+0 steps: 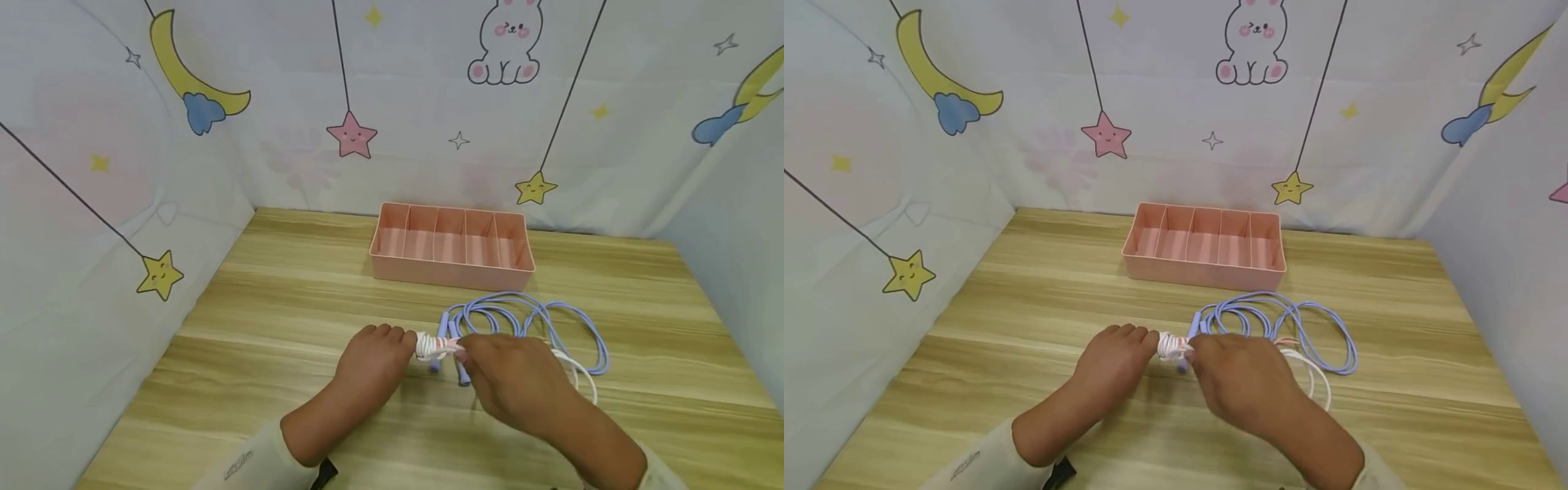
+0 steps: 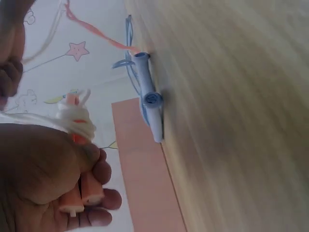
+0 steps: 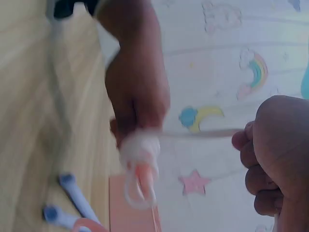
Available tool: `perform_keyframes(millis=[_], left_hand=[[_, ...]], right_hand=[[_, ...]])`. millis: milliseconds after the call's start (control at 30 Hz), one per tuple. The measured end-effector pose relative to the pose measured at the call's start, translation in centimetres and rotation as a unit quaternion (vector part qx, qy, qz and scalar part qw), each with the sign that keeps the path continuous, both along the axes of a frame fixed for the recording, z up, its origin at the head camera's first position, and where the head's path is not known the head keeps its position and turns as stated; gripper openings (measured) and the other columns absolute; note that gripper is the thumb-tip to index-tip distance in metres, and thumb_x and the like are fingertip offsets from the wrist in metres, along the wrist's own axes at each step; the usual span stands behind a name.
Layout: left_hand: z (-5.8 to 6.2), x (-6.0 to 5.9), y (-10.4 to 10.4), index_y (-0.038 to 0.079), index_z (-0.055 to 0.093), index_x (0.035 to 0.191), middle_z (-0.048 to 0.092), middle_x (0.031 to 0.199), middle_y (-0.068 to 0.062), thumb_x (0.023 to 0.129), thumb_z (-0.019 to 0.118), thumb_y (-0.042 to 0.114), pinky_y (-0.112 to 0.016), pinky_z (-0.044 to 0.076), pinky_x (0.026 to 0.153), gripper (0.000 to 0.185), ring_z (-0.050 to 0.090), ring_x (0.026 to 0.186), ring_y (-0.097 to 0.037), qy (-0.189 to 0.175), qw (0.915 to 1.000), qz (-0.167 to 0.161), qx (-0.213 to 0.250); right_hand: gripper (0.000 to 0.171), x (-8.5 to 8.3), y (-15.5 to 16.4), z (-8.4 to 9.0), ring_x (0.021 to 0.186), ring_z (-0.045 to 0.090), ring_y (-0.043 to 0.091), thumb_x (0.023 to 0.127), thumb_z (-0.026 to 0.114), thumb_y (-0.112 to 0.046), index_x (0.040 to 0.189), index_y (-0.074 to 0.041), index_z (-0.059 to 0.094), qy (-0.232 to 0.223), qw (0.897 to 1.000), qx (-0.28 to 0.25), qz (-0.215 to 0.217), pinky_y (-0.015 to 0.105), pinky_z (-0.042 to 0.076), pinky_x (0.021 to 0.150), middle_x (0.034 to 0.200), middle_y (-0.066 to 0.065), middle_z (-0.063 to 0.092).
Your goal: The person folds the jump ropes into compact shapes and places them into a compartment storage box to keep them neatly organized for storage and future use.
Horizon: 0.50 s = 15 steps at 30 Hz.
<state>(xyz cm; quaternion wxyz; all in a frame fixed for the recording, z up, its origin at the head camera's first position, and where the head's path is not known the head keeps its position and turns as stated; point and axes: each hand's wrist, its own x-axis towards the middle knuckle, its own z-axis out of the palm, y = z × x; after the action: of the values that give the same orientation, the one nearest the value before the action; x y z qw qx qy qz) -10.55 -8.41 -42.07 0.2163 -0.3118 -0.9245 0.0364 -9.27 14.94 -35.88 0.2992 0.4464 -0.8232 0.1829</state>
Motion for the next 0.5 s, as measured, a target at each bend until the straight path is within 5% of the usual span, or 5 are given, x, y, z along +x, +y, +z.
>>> perform_keyframes(millis=[233,367,500], left_hand=[[0.6,0.2,0.0,0.015,0.055,0.089,0.057,0.080,0.005,0.097,0.060,0.007,-0.025,0.041,0.063,0.012,0.048,0.068,-0.012,0.038,0.9896,-0.139,-0.007],[0.8,0.2,-0.3,0.014,0.059,0.097,0.063,0.091,0.005,0.100,0.053,0.011,-0.027,0.048,0.074,0.007,0.057,0.078,-0.013,0.042,0.9854,-0.164,0.020],[1.0,0.4,-0.4,0.012,0.062,0.100,0.068,0.096,0.003,0.097,0.061,0.013,-0.030,0.052,0.079,0.003,0.065,0.087,-0.014,0.019,0.9815,-0.157,0.107]], right_hand=[[0.050,-3.4,2.3,-0.3,0.056,0.042,0.008,0.111,0.030,-0.045,0.084,-0.014,0.057,-0.055,0.996,0.019,-0.074,0.029,0.038,0.046,0.067,-0.011,0.047],[0.035,-4.4,3.3,-1.7,0.059,0.055,0.011,0.108,0.048,-0.041,0.094,-0.015,0.068,-0.099,0.989,0.038,-0.099,0.033,0.045,0.049,0.074,-0.009,0.062],[0.013,-4.3,3.1,-3.5,0.073,0.070,0.018,0.100,0.067,-0.024,0.108,-0.018,0.074,-0.141,0.981,0.072,-0.112,0.039,0.052,0.054,0.093,-0.005,0.075]])
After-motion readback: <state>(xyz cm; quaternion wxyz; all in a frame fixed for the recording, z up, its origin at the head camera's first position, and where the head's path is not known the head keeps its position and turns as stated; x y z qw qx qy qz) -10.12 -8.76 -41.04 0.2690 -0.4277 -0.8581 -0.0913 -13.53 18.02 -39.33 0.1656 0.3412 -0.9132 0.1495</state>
